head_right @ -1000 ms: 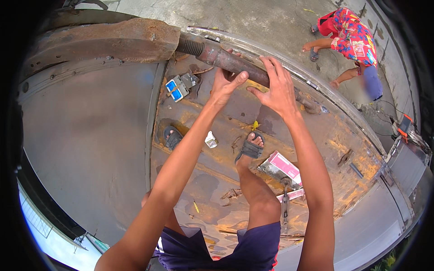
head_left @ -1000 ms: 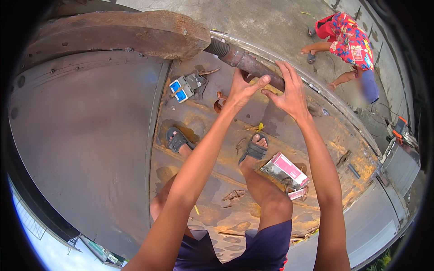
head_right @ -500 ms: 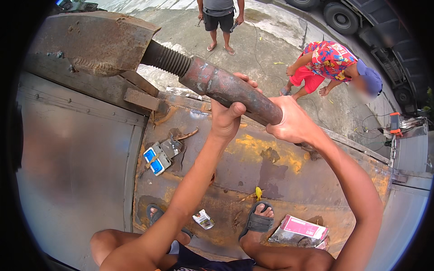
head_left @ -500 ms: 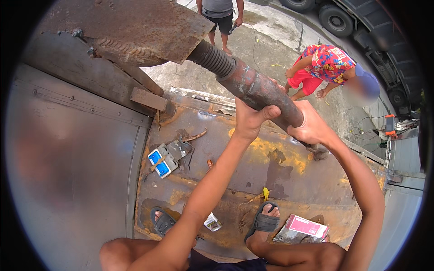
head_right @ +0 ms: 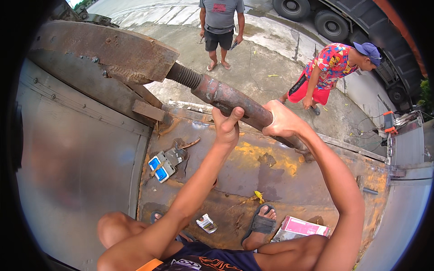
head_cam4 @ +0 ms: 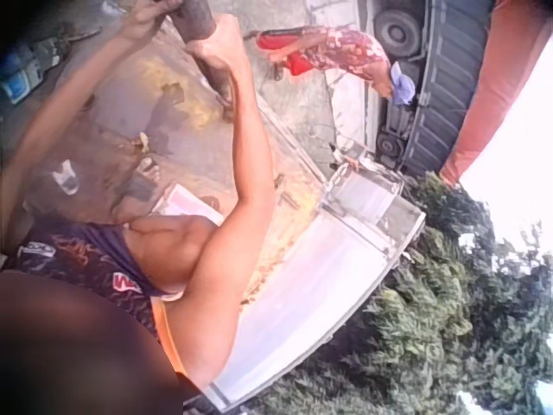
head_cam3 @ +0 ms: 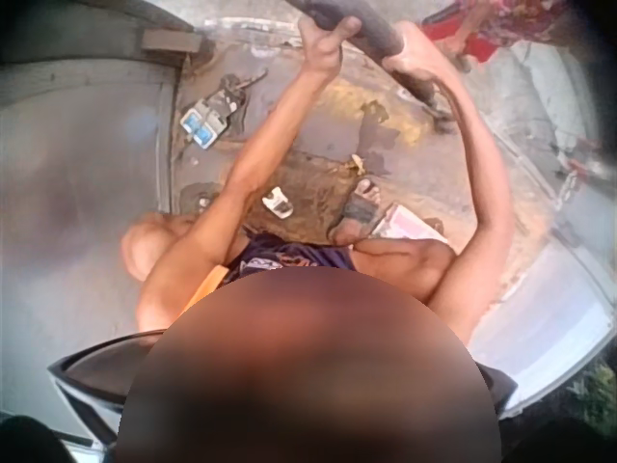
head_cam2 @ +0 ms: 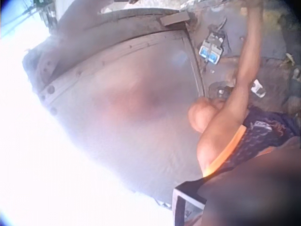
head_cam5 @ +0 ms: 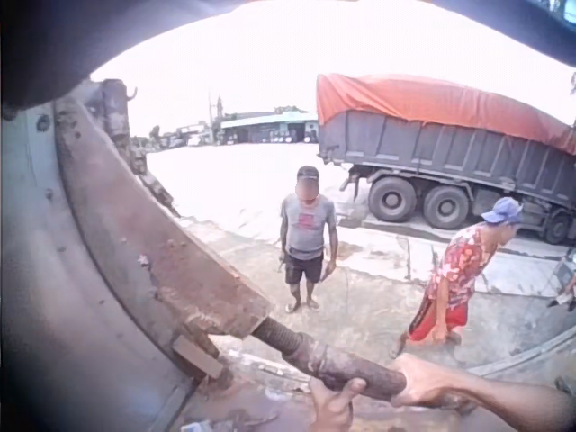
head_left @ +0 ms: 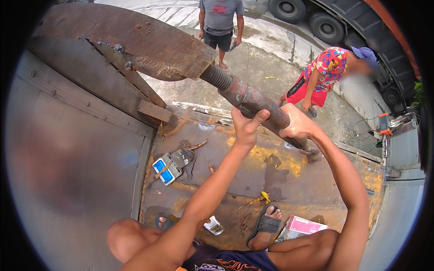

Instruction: The person sits on a truck bed and uses a sledgehammer to strike a metal frame while another person holds it. The person repeatedly hammers the frame and later uses a metal pipe to apply force to a hinge mechanism.

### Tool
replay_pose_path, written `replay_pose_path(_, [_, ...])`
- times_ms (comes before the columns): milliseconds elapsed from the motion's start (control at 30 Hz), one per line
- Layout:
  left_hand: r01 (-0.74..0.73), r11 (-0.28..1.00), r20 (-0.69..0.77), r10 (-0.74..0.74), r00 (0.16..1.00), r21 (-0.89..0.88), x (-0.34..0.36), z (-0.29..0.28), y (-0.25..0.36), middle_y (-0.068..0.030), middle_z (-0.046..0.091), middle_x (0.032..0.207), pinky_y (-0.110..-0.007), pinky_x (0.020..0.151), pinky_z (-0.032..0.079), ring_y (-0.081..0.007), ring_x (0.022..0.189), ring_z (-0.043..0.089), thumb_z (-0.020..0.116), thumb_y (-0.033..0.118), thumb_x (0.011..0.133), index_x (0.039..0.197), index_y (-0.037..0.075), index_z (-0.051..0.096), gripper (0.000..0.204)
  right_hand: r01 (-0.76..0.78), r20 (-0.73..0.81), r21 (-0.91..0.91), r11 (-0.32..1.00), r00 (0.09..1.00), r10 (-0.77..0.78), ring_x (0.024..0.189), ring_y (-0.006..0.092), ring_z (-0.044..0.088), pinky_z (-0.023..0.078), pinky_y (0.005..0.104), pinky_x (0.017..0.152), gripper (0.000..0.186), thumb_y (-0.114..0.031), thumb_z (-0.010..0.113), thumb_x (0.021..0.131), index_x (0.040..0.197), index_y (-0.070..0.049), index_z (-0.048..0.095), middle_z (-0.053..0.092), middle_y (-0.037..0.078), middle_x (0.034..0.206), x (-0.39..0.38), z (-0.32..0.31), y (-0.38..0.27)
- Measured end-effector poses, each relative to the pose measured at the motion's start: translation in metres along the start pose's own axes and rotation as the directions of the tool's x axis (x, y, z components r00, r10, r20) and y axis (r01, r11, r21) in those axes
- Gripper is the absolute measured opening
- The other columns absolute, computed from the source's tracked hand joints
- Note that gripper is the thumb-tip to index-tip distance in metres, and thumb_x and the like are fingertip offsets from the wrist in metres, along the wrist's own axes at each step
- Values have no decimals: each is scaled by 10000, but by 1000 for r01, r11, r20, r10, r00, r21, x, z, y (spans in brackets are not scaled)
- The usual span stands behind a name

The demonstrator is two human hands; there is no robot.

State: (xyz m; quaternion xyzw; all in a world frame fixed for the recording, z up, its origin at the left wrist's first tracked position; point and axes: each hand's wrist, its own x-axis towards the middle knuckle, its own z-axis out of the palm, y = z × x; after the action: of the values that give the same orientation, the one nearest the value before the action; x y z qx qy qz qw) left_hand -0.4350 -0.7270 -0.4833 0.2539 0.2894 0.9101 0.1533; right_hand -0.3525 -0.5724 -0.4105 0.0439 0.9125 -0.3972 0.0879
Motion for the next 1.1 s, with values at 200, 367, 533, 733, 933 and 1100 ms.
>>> replay_pose_path(200, [46,998,20,-45,999,-43,3,8,8,-33,675,951,-307,839,508,-150,888,642,884,242,770,1033,20,633,425,37,-11,10,999,999,-37,588,145,465,406,340,554,271,-122,654,567,751,41,539,499,29,625,1,2,4])
replay_pose_path(367, [21,1000,20,-21,1000,-15,3,-7,0,-7,617,1077,-293,908,441,-132,1001,574,878,275,785,1157,54,559,537,196,-120,30,980,974,-192,659,152,522,455,314,637,413,-129,598,612,984,47,617,561,57,706,5,11,14])
replay_pose_path(533, [45,979,126,-72,989,201,19,-25,-8,-126,609,1151,-373,960,437,-264,1055,593,677,486,861,1195,-63,528,659,148,-304,-218,965,929,-211,887,317,681,538,415,798,547,-259,669,719,1217,-37,641,700,206,991,3,20,22])
replay_pose_path(733, [109,949,87,-140,986,295,28,-25,-15,-262,570,1287,-495,1088,410,-365,1174,569,590,729,837,1327,-100,488,969,-15,-455,-136,991,889,-49,749,396,686,544,472,720,353,-388,746,667,758,-49,710,689,208,728,-3,28,22])
replay_pose_path(933, [153,962,-156,-119,980,227,41,-50,-42,-173,521,1364,-450,1167,313,-271,1301,481,584,745,830,1336,-53,492,949,39,-408,-119,992,909,-84,776,390,687,544,476,725,361,-383,746,644,753,-40,719,693,203,753,26,26,50])
replay_pose_path(1100, [99,954,-79,-80,994,285,36,-38,-36,-224,440,1435,-479,1209,238,-330,1357,422,602,761,798,1398,-96,397,1066,14,-413,-171,985,907,-85,836,390,696,552,480,754,396,-426,729,661,794,-53,742,709,219,826,24,30,46])
